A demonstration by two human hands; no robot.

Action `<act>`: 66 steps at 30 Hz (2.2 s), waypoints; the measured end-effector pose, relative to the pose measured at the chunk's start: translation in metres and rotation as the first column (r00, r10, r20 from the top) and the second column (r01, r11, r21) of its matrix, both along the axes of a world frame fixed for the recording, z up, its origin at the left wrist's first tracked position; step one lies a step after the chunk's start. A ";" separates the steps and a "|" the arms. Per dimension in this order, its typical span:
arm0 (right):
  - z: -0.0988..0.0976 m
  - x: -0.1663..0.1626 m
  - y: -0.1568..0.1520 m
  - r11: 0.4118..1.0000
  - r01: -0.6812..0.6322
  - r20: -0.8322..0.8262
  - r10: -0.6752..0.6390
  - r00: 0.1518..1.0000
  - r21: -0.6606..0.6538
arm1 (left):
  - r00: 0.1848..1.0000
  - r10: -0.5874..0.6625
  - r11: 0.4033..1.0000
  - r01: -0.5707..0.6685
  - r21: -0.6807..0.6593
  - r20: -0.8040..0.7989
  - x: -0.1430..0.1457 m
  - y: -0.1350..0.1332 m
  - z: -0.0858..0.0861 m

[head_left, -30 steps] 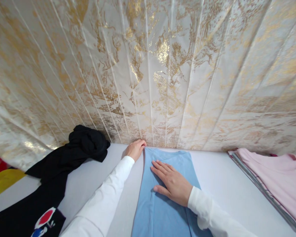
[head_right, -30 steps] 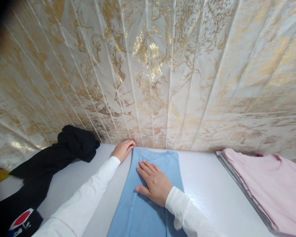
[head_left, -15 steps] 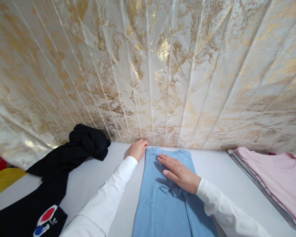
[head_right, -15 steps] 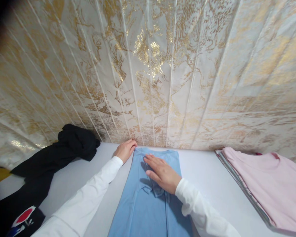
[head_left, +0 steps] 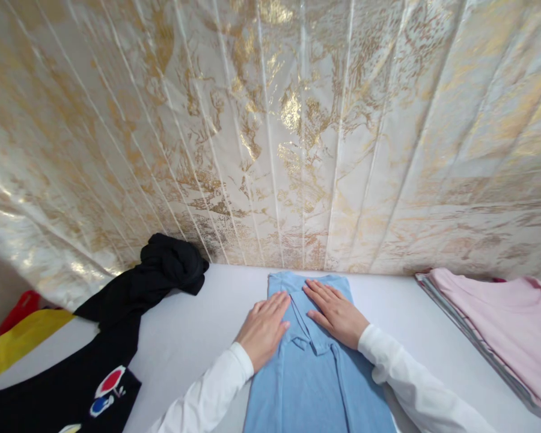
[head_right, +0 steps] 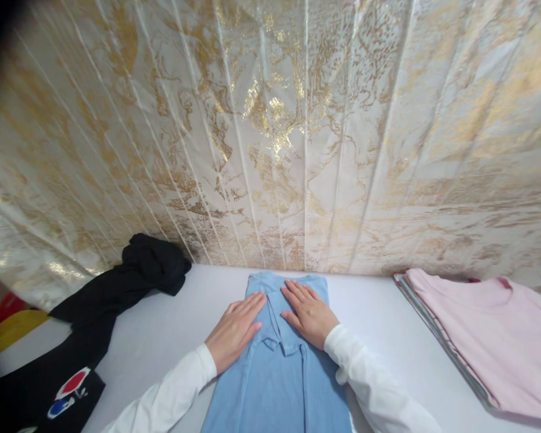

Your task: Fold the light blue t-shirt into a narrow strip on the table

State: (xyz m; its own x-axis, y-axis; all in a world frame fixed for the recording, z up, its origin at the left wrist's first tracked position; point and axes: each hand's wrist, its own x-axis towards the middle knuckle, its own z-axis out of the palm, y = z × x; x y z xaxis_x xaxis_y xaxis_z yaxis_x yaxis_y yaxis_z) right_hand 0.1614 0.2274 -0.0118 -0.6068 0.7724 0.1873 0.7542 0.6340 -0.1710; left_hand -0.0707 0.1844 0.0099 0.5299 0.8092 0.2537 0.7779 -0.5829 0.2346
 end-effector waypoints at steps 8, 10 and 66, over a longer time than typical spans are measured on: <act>-0.001 0.000 0.000 1.000 0.004 -0.034 -0.004 0.999 0.007 | 0.985 0.009 0.996 0.005 0.085 -0.169 -0.023 -0.078 -0.016; -0.004 0.000 0.002 1.000 0.002 -0.045 -0.002 0.999 -0.002 | 0.979 -0.012 0.996 0.029 0.081 -0.206 -0.024 -0.092 -0.023; 0.007 -0.006 -0.217 0.999 -0.022 0.020 0.021 1.000 0.030 | 0.972 -0.049 0.998 0.054 0.016 -0.228 -0.016 -0.199 -0.016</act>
State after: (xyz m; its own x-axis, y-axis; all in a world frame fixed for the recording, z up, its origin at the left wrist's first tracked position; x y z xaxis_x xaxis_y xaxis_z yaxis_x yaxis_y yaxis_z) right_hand 0.1550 0.0102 -0.0044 -0.6271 0.7532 0.1985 0.7433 0.6548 -0.1368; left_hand -0.0866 -0.0150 -0.0060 0.6166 0.7749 0.1391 0.7782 -0.6267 0.0416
